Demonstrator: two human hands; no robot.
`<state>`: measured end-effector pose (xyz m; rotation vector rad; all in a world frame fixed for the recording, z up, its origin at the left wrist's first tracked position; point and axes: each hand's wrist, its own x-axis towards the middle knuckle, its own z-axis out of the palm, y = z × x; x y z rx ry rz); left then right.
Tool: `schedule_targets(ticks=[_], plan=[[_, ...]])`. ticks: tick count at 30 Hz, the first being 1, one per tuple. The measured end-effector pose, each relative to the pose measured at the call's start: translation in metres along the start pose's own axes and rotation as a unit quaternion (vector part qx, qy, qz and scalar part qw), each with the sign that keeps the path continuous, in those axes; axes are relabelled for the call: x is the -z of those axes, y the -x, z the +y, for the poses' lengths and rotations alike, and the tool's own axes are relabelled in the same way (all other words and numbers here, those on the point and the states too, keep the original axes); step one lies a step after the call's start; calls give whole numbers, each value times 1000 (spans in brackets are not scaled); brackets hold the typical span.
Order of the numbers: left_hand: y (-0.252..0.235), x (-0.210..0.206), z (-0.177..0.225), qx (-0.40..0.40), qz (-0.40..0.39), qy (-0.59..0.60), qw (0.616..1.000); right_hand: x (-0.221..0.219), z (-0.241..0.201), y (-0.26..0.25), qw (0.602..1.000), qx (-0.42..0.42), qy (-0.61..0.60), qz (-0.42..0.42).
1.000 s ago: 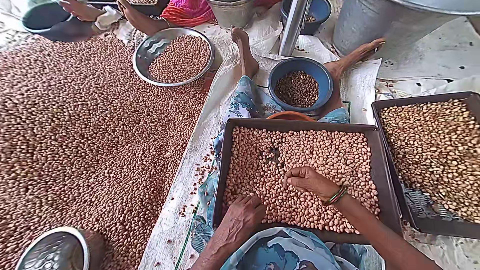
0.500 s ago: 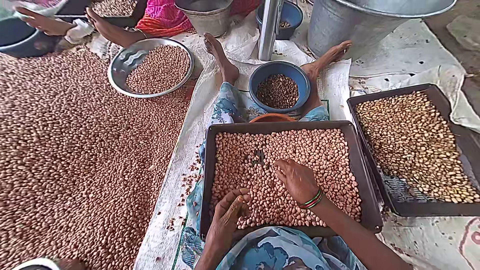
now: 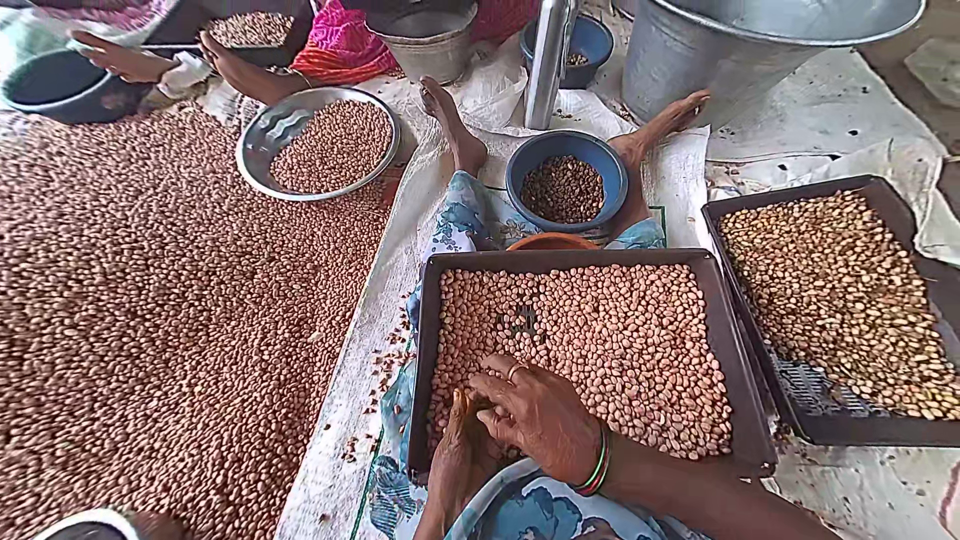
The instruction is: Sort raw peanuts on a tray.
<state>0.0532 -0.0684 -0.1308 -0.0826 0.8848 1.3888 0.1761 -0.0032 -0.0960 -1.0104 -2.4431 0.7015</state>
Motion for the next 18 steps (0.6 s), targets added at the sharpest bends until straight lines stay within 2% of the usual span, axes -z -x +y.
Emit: schedule_targets(ticks=[1,2,3,4,5,6,8,9,10,12,14,16,18], plan=[[0,4,2,-16,8,39,999,-11,7,-1,1000,23,17,11],[1,12,6,-40,-16,73,996,-20,16,0,999,31,7,-33],[3,21,12,-88,-43,70,993,-27,26,3,993,35,-24,-110],[4,27,18,-159,-47,2,986,-35,37,8,981,42,-50,-181],[4,32,25,-246,-39,-94,964,-39,49,14,974,46,-50,-215],[1,40,32,-332,-34,-190,923,-35,58,20,974,31,-26,-224],[-9,61,47,-441,-44,-345,827,-2,72,25,973,-69,46,-217],[-15,72,52,-462,-46,-385,798,18,80,29,971,-127,80,-186],[-20,79,55,-466,-43,-391,793,35,91,38,973,-164,112,-113],[-25,82,55,-452,-20,-334,827,63,121,71,959,-214,175,61],[-25,80,52,-446,2,-292,846,90,140,114,923,-319,171,130],[-25,76,50,-446,28,-275,851,99,151,150,891,-421,64,156],[-27,75,51,-447,44,-267,853,92,155,163,850,-473,-97,211]])
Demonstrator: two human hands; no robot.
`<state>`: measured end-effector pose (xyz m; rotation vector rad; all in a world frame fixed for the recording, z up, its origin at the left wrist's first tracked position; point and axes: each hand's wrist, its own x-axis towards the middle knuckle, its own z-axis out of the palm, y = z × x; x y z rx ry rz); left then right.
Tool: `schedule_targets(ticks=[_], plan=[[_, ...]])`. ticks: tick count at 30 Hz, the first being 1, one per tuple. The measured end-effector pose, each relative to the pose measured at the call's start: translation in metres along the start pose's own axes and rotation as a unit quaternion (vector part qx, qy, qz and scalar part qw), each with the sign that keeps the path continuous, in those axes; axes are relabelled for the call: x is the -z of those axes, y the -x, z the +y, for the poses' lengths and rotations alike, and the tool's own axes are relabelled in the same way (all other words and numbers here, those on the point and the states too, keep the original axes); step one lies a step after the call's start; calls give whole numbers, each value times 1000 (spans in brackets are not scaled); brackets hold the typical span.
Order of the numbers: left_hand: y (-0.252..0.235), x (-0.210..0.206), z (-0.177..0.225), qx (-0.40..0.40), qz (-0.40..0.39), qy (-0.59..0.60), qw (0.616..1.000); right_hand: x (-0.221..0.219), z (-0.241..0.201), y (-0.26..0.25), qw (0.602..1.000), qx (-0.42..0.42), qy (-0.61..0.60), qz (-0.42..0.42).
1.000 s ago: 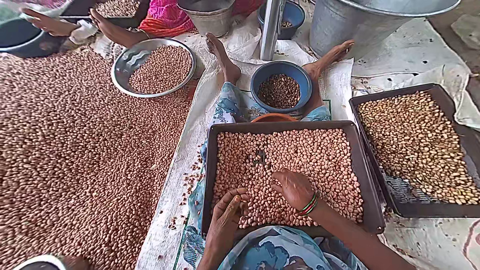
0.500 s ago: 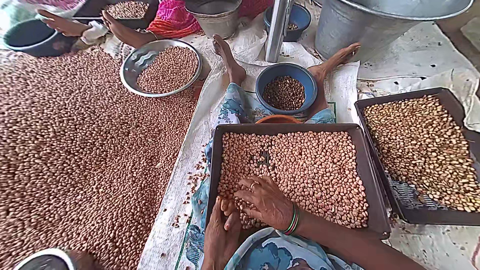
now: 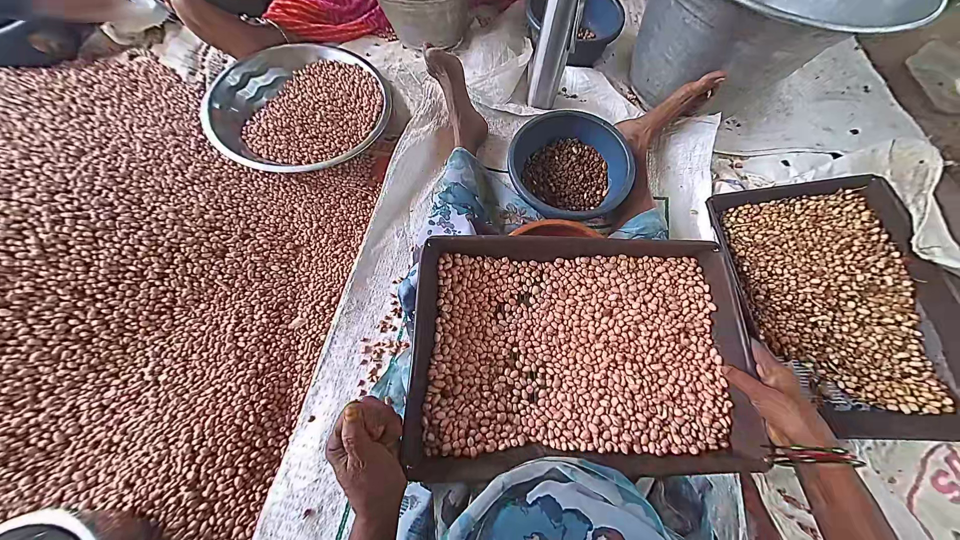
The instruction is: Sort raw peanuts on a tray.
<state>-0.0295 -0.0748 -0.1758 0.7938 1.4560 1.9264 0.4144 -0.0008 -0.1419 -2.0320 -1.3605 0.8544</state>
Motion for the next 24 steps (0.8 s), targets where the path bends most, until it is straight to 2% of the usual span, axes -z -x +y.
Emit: schedule_targets(ticks=[1,3,5,7,9,11,12,14,15,17,20,23,24], plan=[[-2,0,-1,-3,3,1,1000,-4,2,-3,998,-6,-58,4],[-8,-2,-2,-8,0,4,1000,-7,-3,-15,997,-2,-82,1],[-13,-7,-1,-8,-9,1,1000,-8,-10,-30,1000,1,-26,1],[-14,-10,-2,-9,-20,0,1000,-11,-26,-38,994,39,101,16],[-14,-8,-1,-12,-28,-2,1000,-28,-37,-40,959,186,201,65],[-13,-7,1,-7,-19,-4,1000,-55,-52,-43,915,339,193,101],[-13,-7,5,3,-12,6,1000,-69,-60,-44,897,393,182,90],[-13,-12,19,44,-8,44,998,-93,-74,-49,873,442,203,38],[-12,-15,26,72,-13,72,995,-101,-80,-51,869,441,225,12],[-11,-29,40,131,-44,139,981,-105,-93,-54,885,399,237,-43],[-2,-62,47,247,-82,205,943,-93,-123,-49,914,362,130,-131],[9,-99,34,405,-113,247,873,-88,-144,-34,902,333,-39,-274],[12,-110,27,446,-106,272,846,-92,-150,-29,891,327,-56,-310]])
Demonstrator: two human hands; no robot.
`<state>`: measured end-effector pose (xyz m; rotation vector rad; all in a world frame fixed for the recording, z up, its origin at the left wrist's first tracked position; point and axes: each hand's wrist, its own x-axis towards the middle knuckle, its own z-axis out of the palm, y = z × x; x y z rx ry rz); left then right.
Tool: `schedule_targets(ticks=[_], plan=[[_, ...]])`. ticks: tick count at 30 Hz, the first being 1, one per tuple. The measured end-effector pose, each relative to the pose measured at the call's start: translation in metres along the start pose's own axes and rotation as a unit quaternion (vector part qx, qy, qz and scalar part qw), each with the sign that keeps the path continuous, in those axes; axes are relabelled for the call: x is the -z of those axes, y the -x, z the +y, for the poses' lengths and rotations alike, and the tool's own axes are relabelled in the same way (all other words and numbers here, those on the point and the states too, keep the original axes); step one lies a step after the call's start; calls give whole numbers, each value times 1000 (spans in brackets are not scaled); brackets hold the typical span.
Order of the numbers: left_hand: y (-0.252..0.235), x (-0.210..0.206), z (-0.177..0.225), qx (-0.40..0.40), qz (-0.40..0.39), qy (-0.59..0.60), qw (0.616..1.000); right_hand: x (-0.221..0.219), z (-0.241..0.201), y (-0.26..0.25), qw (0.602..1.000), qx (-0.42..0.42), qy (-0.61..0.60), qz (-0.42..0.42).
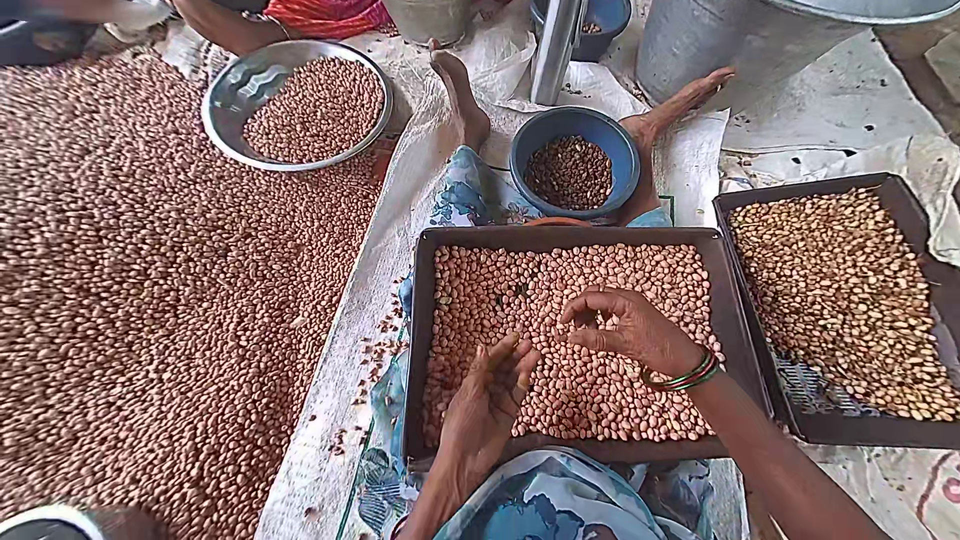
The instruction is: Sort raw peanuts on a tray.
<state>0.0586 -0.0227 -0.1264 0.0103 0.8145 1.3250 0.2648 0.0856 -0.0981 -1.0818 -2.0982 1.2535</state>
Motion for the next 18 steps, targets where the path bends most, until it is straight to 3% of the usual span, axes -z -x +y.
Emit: schedule_targets(ticks=[4,7,9,12,15,18], plan=[[-11,-4,-12,14,10,117,993,-43,15,-13,995,41,92,13],[-6,16,11,-15,-62,236,970,-76,27,-15,987,68,140,-44],[2,29,28,-53,-74,262,961,-98,30,-11,963,91,254,-25],[14,42,46,-96,-71,233,965,-113,35,-8,919,136,368,34],[21,45,49,-123,-59,203,970,-111,34,-12,924,128,360,2],[23,36,42,-133,13,129,983,-101,21,-19,936,78,340,-47]])
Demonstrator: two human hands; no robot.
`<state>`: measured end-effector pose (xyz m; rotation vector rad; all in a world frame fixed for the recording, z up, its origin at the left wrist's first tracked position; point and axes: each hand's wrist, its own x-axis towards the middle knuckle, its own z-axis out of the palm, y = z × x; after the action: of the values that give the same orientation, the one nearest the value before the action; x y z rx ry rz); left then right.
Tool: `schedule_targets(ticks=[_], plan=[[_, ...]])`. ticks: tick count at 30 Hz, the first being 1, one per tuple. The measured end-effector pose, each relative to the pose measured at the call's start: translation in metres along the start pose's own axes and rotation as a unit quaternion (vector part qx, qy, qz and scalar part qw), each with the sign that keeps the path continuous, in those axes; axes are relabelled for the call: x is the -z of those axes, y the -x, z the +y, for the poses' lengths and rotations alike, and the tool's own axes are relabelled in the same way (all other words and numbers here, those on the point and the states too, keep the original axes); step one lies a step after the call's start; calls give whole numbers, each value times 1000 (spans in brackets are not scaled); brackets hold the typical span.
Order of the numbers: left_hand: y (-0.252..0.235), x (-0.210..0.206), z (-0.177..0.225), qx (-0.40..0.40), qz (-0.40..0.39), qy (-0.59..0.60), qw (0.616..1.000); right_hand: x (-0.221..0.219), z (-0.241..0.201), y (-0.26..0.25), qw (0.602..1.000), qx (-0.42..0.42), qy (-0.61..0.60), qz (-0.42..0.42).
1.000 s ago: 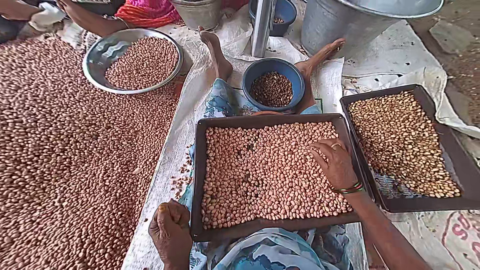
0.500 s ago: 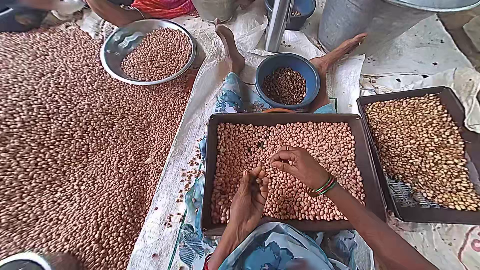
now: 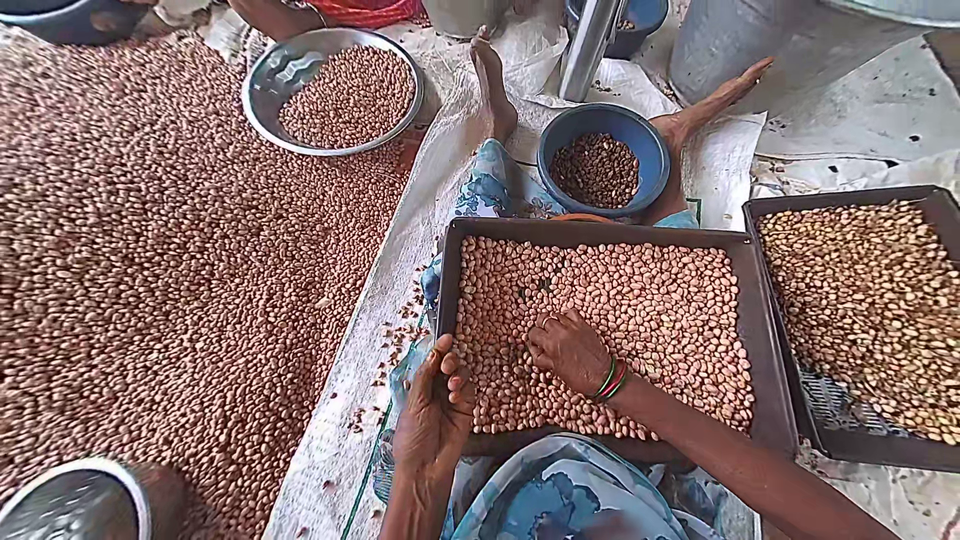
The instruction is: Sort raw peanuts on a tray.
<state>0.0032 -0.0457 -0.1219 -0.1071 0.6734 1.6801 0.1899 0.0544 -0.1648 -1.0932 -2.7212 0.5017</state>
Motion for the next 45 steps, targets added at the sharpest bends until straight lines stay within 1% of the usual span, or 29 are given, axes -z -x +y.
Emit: schedule_targets(ticks=[2,3,5,6,8,10,12,14,15,17,18,19,22,24,26,27,28,30,32,34,35,36,37,39,40,41,43,44,45], plan=[[0,-7,-8,11,32,-88,996,38,0,-10,988,-64,-111,-86],[0,-9,-13,29,30,-112,993,55,2,-13,976,-66,-182,-98],[-5,-10,-24,85,18,-120,989,75,7,-14,941,-33,-326,-84],[-9,-10,-31,109,13,-112,988,80,9,-15,928,-14,-365,-68],[-16,-12,-42,127,14,-74,989,79,14,-17,941,-32,-334,-46],[-18,-18,-44,120,19,-23,992,66,16,-17,966,-90,-237,-51],[-17,-19,-34,106,1,47,993,40,19,-10,983,-91,-152,-50],[-16,-12,-18,89,-29,106,990,13,26,2,997,-55,-53,12],[-16,-7,-10,80,-43,129,987,7,30,7,997,-58,3,49],[-15,1,5,45,-60,164,984,12,36,8,990,-101,51,82],[-13,3,11,22,-55,165,985,17,35,7,990,-101,48,90],[-13,5,15,3,-50,161,986,19,31,6,992,-75,25,98],[-13,9,20,-24,-56,169,984,1,3,0,991,75,-65,95],[-14,7,20,-29,-49,182,982,-18,-9,-2,988,115,-46,89],[-11,8,23,-27,-47,167,985,-19,-4,-2,993,74,-26,93],[-8,9,25,-30,-48,131,990,-12,6,-3,994,41,-23,100],[-5,9,27,-41,-38,76,996,-3,17,-4,994,11,-24,109],[-1,13,30,-83,-34,-101,991,20,31,-3,992,-51,-56,98],[-1,17,30,-133,-56,-265,954,39,30,-1,981,-110,-157,43],[-2,15,29,-137,-84,-331,930,39,21,-3,938,-164,-306,-26],[-2,12,28,-133,-91,-350,923,33,16,-5,914,-178,-360,-55],[-4,10,26,-140,-92,-381,909,26,10,-7,907,-175,-376,-75],[-7,10,25,-160,-86,-442,879,21,3,-8,915,-159,-359,-88],[-12,12,25,-200,-72,-601,770,10,-12,-10,946,-93,-300,-74],[-15,12,25,-209,-70,-649,728,4,-19,-11,956,-62,-280,-56],[-16,11,26,-205,-70,-667,713,-2,-26,-12,964,-32,-261,-32],[-19,9,26,-194,-73,-663,719,-17,-37,-16,982,38,-180,34],[-19,8,26,-203,-71,-670,711,-24,-41,-18,988,68,-125,61],[-19,8,28,-220,-69,-699,677,-28,-44,-20,989,86,-87,77]])
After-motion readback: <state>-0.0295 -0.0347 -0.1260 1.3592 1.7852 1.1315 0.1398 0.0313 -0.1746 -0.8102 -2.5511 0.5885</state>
